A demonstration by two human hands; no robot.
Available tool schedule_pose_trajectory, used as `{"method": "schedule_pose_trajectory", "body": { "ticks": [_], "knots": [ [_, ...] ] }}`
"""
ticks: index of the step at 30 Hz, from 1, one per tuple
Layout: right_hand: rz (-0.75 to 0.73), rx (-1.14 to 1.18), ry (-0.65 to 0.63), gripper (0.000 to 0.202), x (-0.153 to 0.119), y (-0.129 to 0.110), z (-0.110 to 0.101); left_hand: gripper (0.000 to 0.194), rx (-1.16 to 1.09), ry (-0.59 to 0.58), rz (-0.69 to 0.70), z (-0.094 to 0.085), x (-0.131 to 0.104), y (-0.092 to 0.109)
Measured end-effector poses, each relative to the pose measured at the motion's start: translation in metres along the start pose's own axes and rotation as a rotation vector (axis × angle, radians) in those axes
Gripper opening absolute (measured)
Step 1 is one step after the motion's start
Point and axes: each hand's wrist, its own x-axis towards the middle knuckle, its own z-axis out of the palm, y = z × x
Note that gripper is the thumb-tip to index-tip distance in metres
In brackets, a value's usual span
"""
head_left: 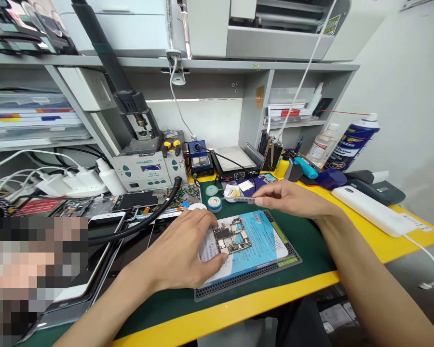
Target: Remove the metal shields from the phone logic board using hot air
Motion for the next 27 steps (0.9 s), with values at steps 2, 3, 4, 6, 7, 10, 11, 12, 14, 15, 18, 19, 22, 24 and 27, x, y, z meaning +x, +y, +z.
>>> {"method": "schedule_pose_trajectory", "body": {
  "ticks": [2,3,4,6,7,10,11,12,14,15,18,19,22,24,27],
  "knots": [
    [0.002,0.106,0.029,0.03,0.003,0.0,0.006,0.045,-0.001,-0.006,0.0,-0.001,0.0,0.001],
    [0.008,0.163,0.034,0.031,0.004,0.0,0.009,0.043,0.0,-0.01,0.0,-0.001,0.0,0.001],
    [0.016,0.216,0.034,0.031,0.006,0.0,0.011,0.043,0.001,-0.014,0.0,-0.001,0.0,0.001],
    [0.031,0.298,0.041,0.03,0.009,0.002,0.013,0.042,0.006,-0.021,-0.002,-0.002,0.0,0.002],
    [0.037,0.327,0.052,0.03,0.01,0.003,0.014,0.042,0.009,-0.025,-0.003,-0.002,0.0,0.002],
    [0.048,0.366,0.097,0.032,0.014,0.006,0.015,0.043,0.016,-0.026,-0.001,-0.001,0.0,0.001],
    [0.051,0.365,0.108,0.032,0.015,0.008,0.015,0.043,0.018,-0.026,0.0,-0.001,0.0,0.001],
    [0.053,0.36,0.115,0.03,0.016,0.009,0.015,0.044,0.019,-0.027,-0.001,0.0,0.0,0.0],
    [0.061,0.345,0.118,0.025,0.017,0.01,0.015,0.044,0.021,-0.029,-0.003,0.0,0.001,-0.002],
    [0.066,0.339,0.115,0.024,0.017,0.01,0.016,0.044,0.021,-0.031,-0.005,0.0,0.001,-0.002],
    [0.073,0.329,0.102,0.022,0.017,0.01,0.016,0.044,0.019,-0.032,-0.007,-0.001,0.001,-0.002],
    [0.074,0.328,0.096,0.022,0.017,0.01,0.016,0.044,0.017,-0.031,-0.007,-0.001,0.001,-0.001],
    [0.08,0.331,0.08,0.022,0.016,0.009,0.016,0.044,0.014,-0.035,-0.009,-0.003,0.001,0.001],
    [0.091,0.335,0.07,0.022,0.016,0.009,0.016,0.044,0.015,-0.043,-0.013,-0.003,0.002,0.003],
    [0.105,0.337,0.061,0.022,0.016,0.008,0.016,0.044,0.016,-0.05,-0.016,-0.003,0.001,0.002]
  ]
}}
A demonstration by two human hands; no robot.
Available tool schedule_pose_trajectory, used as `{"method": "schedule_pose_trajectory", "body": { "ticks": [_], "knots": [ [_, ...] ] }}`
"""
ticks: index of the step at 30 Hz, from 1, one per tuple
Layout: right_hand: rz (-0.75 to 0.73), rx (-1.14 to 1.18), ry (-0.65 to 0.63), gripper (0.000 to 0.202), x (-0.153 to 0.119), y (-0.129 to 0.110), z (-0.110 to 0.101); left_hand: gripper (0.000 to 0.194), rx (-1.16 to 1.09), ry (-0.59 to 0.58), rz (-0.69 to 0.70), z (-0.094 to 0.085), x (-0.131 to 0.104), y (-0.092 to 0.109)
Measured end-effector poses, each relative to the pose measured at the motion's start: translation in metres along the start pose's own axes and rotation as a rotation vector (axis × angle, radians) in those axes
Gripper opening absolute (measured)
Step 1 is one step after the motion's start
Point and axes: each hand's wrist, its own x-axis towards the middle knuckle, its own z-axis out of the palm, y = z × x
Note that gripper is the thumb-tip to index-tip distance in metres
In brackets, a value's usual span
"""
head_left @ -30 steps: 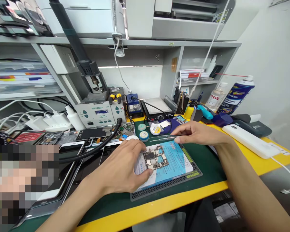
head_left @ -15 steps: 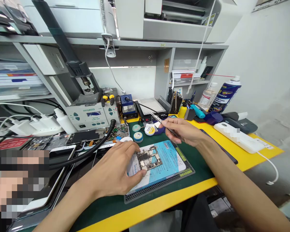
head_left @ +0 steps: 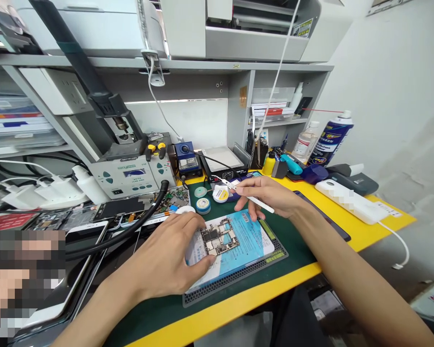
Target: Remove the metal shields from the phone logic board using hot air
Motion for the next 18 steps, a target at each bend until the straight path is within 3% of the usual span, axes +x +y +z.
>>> {"method": "schedule_pose_trajectory", "body": {
  "ticks": [18],
  "knots": [
    [0.02,0.03,-0.001,0.02,-0.0019,-0.0042,0.0008,0.044,-0.008,-0.024,-0.035,0.0002,-0.0016,-0.0011]
  ]
}}
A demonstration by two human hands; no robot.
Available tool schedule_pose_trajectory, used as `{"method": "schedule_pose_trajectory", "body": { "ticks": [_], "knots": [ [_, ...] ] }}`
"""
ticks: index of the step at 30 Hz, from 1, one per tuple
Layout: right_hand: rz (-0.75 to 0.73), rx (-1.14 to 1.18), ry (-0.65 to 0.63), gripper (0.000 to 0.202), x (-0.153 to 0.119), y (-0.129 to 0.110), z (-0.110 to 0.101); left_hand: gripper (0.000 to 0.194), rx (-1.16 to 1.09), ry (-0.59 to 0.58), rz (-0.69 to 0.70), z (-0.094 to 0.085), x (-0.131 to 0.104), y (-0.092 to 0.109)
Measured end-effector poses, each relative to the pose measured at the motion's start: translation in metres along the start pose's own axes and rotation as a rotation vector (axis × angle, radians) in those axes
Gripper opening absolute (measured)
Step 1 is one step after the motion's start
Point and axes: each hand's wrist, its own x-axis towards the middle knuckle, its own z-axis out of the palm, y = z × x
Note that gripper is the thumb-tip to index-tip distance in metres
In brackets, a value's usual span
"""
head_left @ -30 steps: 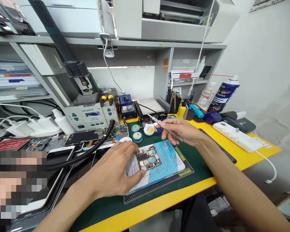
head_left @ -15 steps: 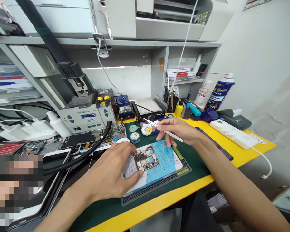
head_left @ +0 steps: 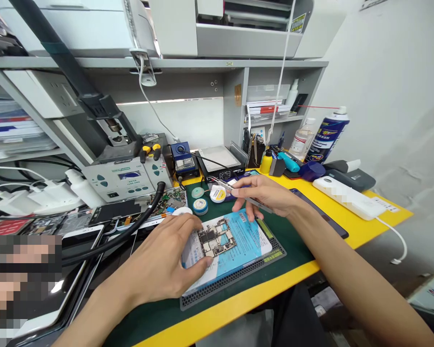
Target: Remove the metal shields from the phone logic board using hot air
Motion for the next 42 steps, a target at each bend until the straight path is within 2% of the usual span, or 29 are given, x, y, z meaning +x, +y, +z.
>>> {"method": "schedule_pose_trajectory", "body": {
  "ticks": [23,27,30,35,40,42],
  "knots": [
    [-0.008,-0.012,0.043,0.029,-0.004,-0.002,0.003,0.042,-0.025,0.067,0.046,-0.002,0.0,0.005],
    [-0.059,-0.103,0.034,0.036,-0.006,-0.003,0.005,0.044,-0.061,0.085,0.056,-0.001,0.0,0.005],
    [-0.166,-0.225,0.048,0.041,-0.009,-0.002,0.01,0.047,-0.112,0.118,0.067,-0.001,-0.001,0.004],
    [-0.395,-0.48,0.181,0.03,-0.012,0.006,0.024,0.05,-0.298,0.259,0.079,-0.004,-0.003,0.005],
    [-0.584,-0.61,0.261,0.02,-0.013,0.012,0.036,0.026,-0.614,0.546,-0.014,-0.004,0.001,0.005],
    [-0.644,-0.645,0.283,0.02,-0.013,0.015,0.038,0.025,-0.769,0.625,-0.048,-0.002,0.003,0.004]
  ]
}}
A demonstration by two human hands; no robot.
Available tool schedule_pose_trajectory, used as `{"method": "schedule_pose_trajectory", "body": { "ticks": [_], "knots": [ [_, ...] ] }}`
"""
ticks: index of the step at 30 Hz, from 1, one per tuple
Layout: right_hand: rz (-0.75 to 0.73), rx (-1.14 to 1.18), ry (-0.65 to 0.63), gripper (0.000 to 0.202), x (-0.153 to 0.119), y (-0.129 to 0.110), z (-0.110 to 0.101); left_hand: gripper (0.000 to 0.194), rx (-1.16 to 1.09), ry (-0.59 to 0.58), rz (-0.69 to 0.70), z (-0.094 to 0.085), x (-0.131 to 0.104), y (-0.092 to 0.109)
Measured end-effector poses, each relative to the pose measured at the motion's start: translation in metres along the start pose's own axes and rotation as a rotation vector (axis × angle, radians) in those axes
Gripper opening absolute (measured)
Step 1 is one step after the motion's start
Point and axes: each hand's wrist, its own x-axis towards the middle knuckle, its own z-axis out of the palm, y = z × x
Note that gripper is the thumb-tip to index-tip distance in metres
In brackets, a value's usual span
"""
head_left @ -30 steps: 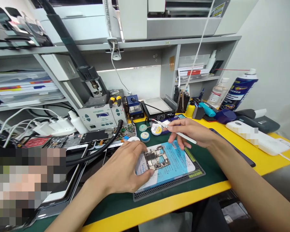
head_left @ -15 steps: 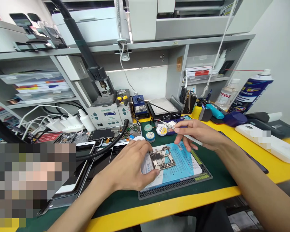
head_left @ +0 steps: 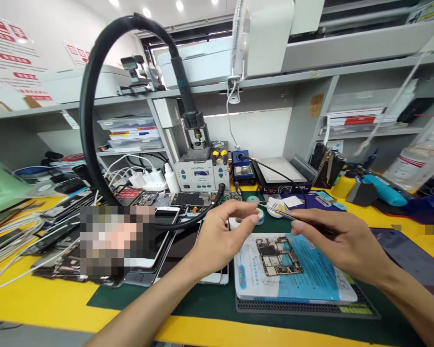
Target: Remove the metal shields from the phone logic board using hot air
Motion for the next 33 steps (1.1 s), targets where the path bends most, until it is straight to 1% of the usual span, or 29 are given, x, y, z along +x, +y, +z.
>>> {"method": "schedule_pose_trajectory", "body": {
  "ticks": [2,5,8,12,16,24,29,33],
  "knots": [
    [-0.075,-0.062,0.03,0.021,-0.0022,0.0013,0.0024,0.025,-0.135,0.045,-0.043,0.001,0.0009,-0.0019],
    [-0.171,-0.136,0.044,0.028,-0.0045,0.0038,0.005,0.02,-0.288,0.061,-0.083,0.0021,0.001,-0.0011],
    [-0.233,-0.156,0.049,0.032,-0.0045,0.0052,0.0061,0.015,-0.379,0.064,-0.104,0.0033,0.0001,0.0023],
    [-0.301,-0.188,0.051,0.036,-0.0034,0.0059,0.006,0.01,-0.444,0.069,-0.119,0.0043,-0.0012,0.0048],
    [-0.331,-0.219,0.059,0.035,-0.0046,0.0064,0.0054,0.009,-0.495,0.064,-0.127,0.0043,-0.0015,0.0043],
    [-0.342,-0.239,0.069,0.033,-0.006,0.0072,0.0056,0.009,-0.541,0.051,-0.142,0.0058,-0.0007,0.0032],
    [-0.343,-0.242,0.061,0.036,-0.0048,0.0079,0.0066,0.011,-0.518,0.056,-0.149,0.0053,0.0001,0.0026],
    [-0.327,-0.234,0.047,0.032,-0.0044,0.0072,0.0068,0.016,-0.452,0.067,-0.133,0.0057,-0.0005,0.0024]
  ]
}}
